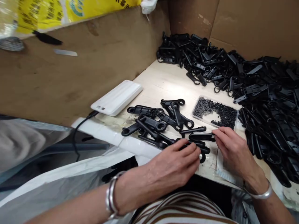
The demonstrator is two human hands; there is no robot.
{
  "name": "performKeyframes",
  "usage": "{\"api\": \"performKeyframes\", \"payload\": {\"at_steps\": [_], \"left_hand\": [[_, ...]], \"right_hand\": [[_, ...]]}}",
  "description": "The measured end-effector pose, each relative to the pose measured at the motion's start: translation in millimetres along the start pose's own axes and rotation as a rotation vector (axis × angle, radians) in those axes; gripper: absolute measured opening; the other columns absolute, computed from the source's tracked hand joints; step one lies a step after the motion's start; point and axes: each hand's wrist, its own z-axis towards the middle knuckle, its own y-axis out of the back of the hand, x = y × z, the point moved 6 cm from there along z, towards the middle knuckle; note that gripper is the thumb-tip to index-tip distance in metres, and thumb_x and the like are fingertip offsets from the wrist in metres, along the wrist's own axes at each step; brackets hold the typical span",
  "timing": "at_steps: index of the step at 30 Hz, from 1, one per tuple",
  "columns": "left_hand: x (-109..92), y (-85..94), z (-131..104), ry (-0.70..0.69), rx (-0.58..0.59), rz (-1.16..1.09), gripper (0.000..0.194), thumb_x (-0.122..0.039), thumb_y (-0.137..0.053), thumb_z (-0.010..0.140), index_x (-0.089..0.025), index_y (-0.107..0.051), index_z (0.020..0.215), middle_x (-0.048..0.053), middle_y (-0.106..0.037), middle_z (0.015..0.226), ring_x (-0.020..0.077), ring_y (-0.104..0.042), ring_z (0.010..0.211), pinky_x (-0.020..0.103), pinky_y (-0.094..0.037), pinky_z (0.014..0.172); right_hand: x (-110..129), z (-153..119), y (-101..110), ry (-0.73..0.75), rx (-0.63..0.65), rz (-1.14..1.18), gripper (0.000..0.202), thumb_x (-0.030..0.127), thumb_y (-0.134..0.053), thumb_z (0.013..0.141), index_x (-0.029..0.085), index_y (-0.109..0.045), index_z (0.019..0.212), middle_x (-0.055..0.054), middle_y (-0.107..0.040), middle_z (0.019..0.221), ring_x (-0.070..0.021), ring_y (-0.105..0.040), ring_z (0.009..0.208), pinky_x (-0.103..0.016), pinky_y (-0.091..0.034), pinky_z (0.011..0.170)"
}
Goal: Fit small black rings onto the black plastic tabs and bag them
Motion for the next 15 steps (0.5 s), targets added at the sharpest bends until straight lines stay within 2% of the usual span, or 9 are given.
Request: {"api": "performKeyframes", "payload": {"at_steps": [2,4,6,10,12,15], "left_hand": [[-8.6,-15.7,1.0,-0.019,-0.008,0.022,0.022,-0.015,-0.057,0.088,-0.021,-0.063,0.108,0.011,-0.06,0.127,0.0243,-0.054,0.114,0.039,-0.039,0.098],[-3.4,-22.9,1.8,0.002,0.002,0.02,0.02,-0.016,-0.056,0.089,-0.02,-0.063,0.108,0.011,-0.058,0.129,0.0244,-0.054,0.113,0.038,-0.04,0.094],[8.0,-22.3,3.1,0.041,0.032,-0.01,0.02,-0.016,-0.054,0.09,-0.019,-0.063,0.108,0.01,-0.058,0.129,0.0238,-0.054,0.111,0.037,-0.039,0.09],[30.3,-11.6,8.7,0.144,0.053,-0.047,0.021,-0.012,-0.05,0.093,-0.019,-0.063,0.108,0.007,-0.062,0.12,0.0206,-0.056,0.098,0.035,-0.037,0.081],[38.0,-9.4,10.5,0.185,0.051,-0.029,0.02,-0.013,-0.05,0.094,-0.02,-0.065,0.104,0.006,-0.064,0.113,0.0199,-0.055,0.092,0.035,-0.035,0.077],[47.0,-11.0,7.9,0.231,0.054,0.023,0.018,-0.011,-0.05,0.093,-0.02,-0.066,0.096,0.007,-0.064,0.113,0.0211,-0.055,0.094,0.036,-0.034,0.078]], "right_hand": [[-1.3,-8.1,13.5,0.002,-0.094,-0.063,0.024,0.013,-0.046,0.096,0.016,-0.061,0.114,-0.011,-0.063,0.107,-0.0194,-0.063,0.097,-0.031,-0.052,0.088],[-10.5,-19.2,24.5,-0.038,-0.137,-0.077,0.022,0.014,-0.048,0.096,0.016,-0.063,0.112,-0.009,-0.065,0.105,-0.0179,-0.064,0.094,-0.029,-0.052,0.087],[-24.6,-31.8,29.7,-0.107,-0.124,-0.047,0.02,0.015,-0.049,0.095,0.016,-0.064,0.109,-0.007,-0.066,0.102,-0.0162,-0.065,0.089,-0.028,-0.052,0.085],[-45.1,-52.7,22.5,-0.242,-0.036,0.007,0.019,0.018,-0.05,0.095,0.018,-0.065,0.107,-0.006,-0.068,0.099,-0.0163,-0.067,0.084,-0.028,-0.054,0.078],[-44.9,-55.6,11.8,-0.264,0.054,0.023,0.022,0.02,-0.046,0.097,0.018,-0.065,0.108,-0.007,-0.068,0.102,-0.0178,-0.068,0.086,-0.03,-0.055,0.078],[-37.4,-50.4,-0.2,-0.229,0.172,0.026,0.026,0.023,-0.041,0.099,0.02,-0.065,0.108,-0.008,-0.068,0.105,-0.0191,-0.068,0.086,-0.031,-0.056,0.078]]}}
